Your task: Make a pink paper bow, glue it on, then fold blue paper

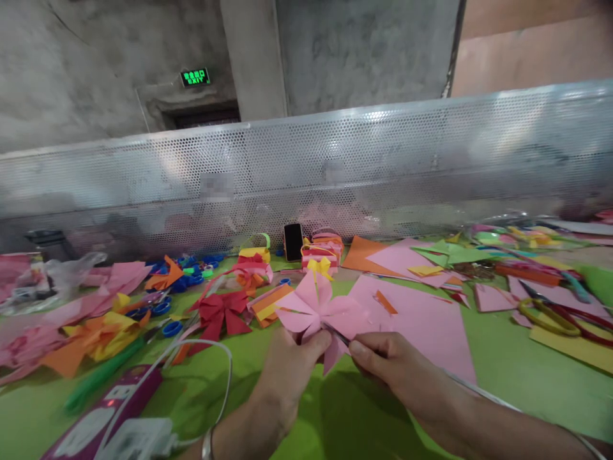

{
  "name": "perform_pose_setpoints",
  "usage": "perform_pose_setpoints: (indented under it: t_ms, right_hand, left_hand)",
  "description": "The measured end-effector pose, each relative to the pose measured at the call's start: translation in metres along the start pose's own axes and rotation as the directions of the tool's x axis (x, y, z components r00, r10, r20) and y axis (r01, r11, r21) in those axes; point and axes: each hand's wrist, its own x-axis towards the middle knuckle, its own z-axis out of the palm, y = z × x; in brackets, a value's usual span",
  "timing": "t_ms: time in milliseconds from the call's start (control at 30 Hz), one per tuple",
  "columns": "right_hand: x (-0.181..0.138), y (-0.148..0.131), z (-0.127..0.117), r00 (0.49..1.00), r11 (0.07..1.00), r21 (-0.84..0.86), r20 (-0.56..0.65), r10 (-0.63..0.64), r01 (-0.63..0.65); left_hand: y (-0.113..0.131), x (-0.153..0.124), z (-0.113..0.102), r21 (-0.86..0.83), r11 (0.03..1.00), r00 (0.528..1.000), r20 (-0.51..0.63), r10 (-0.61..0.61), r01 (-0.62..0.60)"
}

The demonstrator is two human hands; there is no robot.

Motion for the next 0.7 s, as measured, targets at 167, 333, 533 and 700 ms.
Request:
perform_pose_setpoints:
  t_ms: [167,333,533,700]
  right_hand:
    - [-0.0009,-0.0007,-0.0001,1.0,1.0,0.022,-0.008,0.008,-0.008]
    - [-0.0014,-0.0005,0.0001,1.0,0.999,0.05,0.0,0.02,-0.02]
    - [-0.0004,0.0003,-0.0001,1.0,1.0,0.016,-0.013,-0.004,0.004]
    - [-0.0008,-0.0012,0.0005,1.0,1.0,0.012,-0.007,-0.009,0.009]
  left_hand:
    - [-0.0006,0.0001,-0.0004,-0.017,1.0,0.999,0.035,-0.013,0.014]
    - [-0.0013,0.0007,0.0001,-0.018,1.0,0.999,0.032,0.004,-0.003]
    - [0.0011,-0.0012,0.0017,-0.055,0.998,1.0,0.019,-0.008,0.009]
    - [0.0013,-0.0018,0.0015,-0.063,0.998,1.0,0.023,-0.002,0.003]
